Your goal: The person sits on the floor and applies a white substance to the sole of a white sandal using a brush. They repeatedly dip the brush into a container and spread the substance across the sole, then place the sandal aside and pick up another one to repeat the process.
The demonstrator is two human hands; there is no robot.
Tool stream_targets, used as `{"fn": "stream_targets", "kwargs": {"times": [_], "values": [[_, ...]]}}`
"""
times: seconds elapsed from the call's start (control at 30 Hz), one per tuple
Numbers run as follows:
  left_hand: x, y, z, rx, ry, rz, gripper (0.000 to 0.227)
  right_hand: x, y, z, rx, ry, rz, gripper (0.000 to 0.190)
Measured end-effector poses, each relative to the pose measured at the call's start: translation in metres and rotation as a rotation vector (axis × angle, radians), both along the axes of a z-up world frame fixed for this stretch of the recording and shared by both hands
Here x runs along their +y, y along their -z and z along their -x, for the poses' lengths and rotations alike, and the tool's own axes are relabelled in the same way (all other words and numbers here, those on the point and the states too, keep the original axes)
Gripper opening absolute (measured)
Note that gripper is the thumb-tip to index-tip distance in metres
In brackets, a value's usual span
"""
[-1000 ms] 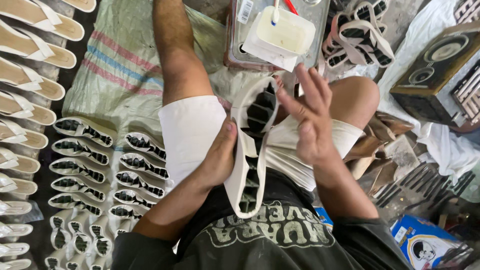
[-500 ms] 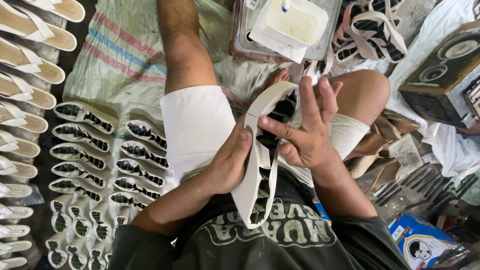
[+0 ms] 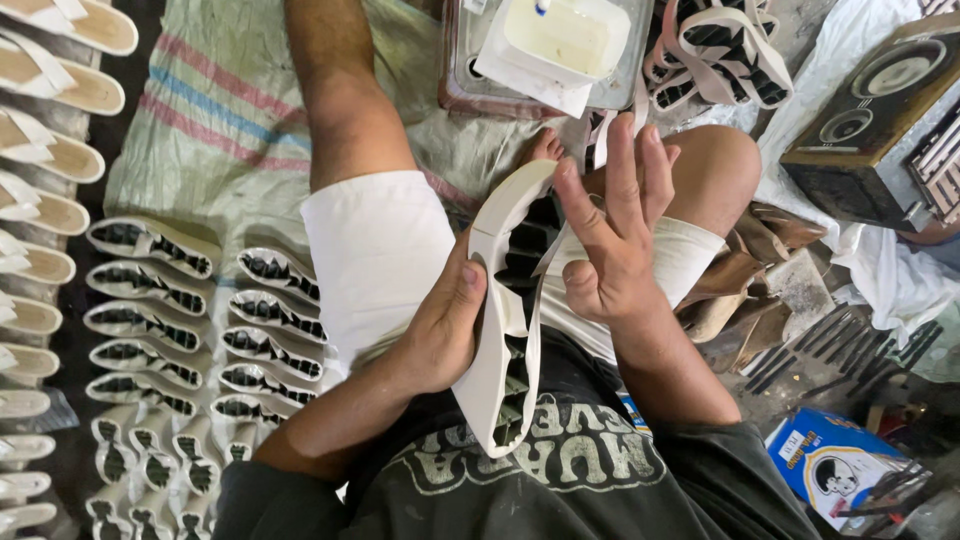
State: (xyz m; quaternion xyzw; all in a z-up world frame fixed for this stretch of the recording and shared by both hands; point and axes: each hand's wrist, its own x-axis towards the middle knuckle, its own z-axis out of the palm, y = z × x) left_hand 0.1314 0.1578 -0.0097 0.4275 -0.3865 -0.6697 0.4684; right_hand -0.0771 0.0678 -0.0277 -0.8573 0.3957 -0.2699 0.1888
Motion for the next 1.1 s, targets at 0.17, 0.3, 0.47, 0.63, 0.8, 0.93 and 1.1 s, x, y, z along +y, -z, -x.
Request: {"fn": "stream_targets", "kwargs": {"times": [0.17, 0.3, 0.47, 0.63, 0.8, 0.93, 1.1], "values": [[0.002, -0.004, 0.000, -0.011, 0.003, 0.013, 0.071, -0.003, 0.006, 0.005, 0.011, -0.272, 0.110, 0.059], [0.001, -0.007, -0.002, 0.010, -0.028, 0.017, 0.070, -0.012, 0.007, 0.006, -0.043, -0.307, 0.206, 0.063], [0.002, -0.011, 0.000, -0.006, -0.003, 0.001, 0.071, -0.013, 0.005, 0.012, 0.000, -0.319, 0.147, 0.066], [-0.003, -0.016, -0.005, -0.002, -0.007, 0.003, 0.069, -0.016, 0.009, 0.007, -0.138, -0.448, 0.189, 0.064], [-0.007, -0.017, -0.006, 0.049, -0.038, 0.201, 0.062, -0.015, 0.003, 0.011, -0.100, -0.443, 0.105, 0.070], [-0.004, -0.019, -0.007, 0.036, -0.064, 0.119, 0.067, -0.007, -0.004, 0.011, -0.112, -0.488, 0.107, 0.069], [-0.001, -0.014, -0.009, -0.013, -0.052, 0.084, 0.071, -0.004, -0.006, 0.008, -0.141, -0.482, 0.093, 0.072]]}}
